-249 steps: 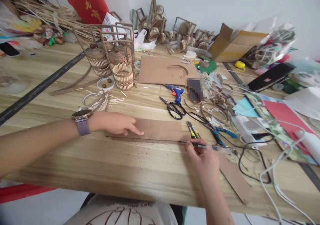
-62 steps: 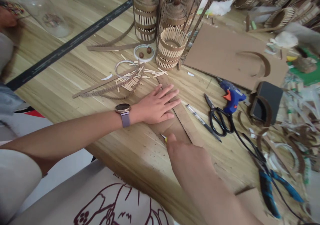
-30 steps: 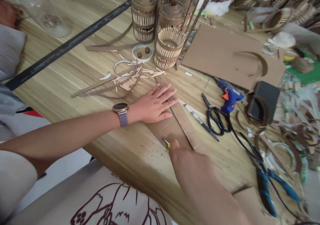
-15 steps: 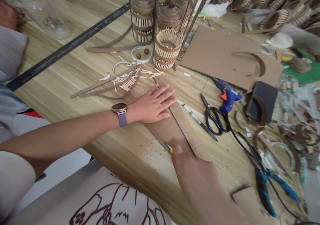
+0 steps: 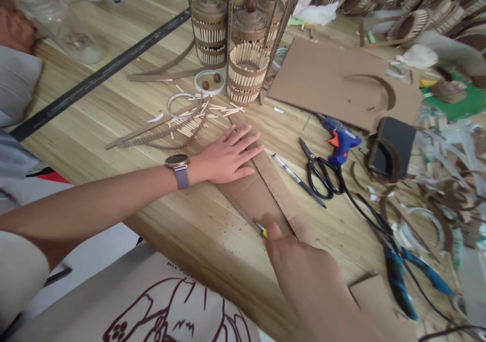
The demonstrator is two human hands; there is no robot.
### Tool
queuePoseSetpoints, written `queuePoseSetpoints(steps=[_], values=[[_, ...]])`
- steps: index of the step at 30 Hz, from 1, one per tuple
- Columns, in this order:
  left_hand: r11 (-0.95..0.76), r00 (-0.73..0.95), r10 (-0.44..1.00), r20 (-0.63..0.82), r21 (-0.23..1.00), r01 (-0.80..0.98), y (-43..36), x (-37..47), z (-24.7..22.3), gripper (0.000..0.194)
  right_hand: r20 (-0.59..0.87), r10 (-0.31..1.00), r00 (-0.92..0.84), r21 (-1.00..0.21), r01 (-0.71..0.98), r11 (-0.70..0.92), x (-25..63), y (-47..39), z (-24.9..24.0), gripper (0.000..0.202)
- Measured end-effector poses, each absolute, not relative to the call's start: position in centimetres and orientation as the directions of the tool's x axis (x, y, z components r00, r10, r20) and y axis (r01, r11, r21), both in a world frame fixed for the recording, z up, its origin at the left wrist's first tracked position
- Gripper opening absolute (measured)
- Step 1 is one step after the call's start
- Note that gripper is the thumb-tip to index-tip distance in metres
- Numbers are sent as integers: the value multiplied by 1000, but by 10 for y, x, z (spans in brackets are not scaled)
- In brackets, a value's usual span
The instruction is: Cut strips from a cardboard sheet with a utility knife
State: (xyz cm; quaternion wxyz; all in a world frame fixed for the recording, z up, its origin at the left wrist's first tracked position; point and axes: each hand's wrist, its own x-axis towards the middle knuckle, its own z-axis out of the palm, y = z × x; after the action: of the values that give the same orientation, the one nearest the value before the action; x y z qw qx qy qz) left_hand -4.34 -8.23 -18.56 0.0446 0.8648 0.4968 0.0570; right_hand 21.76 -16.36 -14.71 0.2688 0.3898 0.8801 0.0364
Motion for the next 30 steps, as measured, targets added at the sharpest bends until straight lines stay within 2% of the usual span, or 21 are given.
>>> queuePoseSetpoints(steps=[5,9,13,16,21,26,30], values=[[-515,507,857,94,133,847,-82,-44,-190,61,-460,662,-593,224,643,732,224,-168,-146,19],[-521,512,853,100,130,843,-81,-45,-192,61,-424,668,-611,261,624,736,230,-171,-147,22],[-524,514,851,105,120,843,-81,-45,-192,61,-439,631,-639,240,594,768,233,-171,-143,41],[-523,515,852,94,116,844,-81,-45,-192,61,-454,606,-653,222,575,787,234,-171,-135,48],[-525,518,851,86,121,843,-81,-45,-191,62,-465,608,-643,212,586,782,243,-175,-137,52],[-526,519,850,86,108,844,-81,-45,-191,62,-470,654,-594,250,620,743,257,-179,-146,42],[-529,523,848,81,101,843,-80,-46,-191,61,-444,611,-655,181,602,777,265,-182,-142,52]])
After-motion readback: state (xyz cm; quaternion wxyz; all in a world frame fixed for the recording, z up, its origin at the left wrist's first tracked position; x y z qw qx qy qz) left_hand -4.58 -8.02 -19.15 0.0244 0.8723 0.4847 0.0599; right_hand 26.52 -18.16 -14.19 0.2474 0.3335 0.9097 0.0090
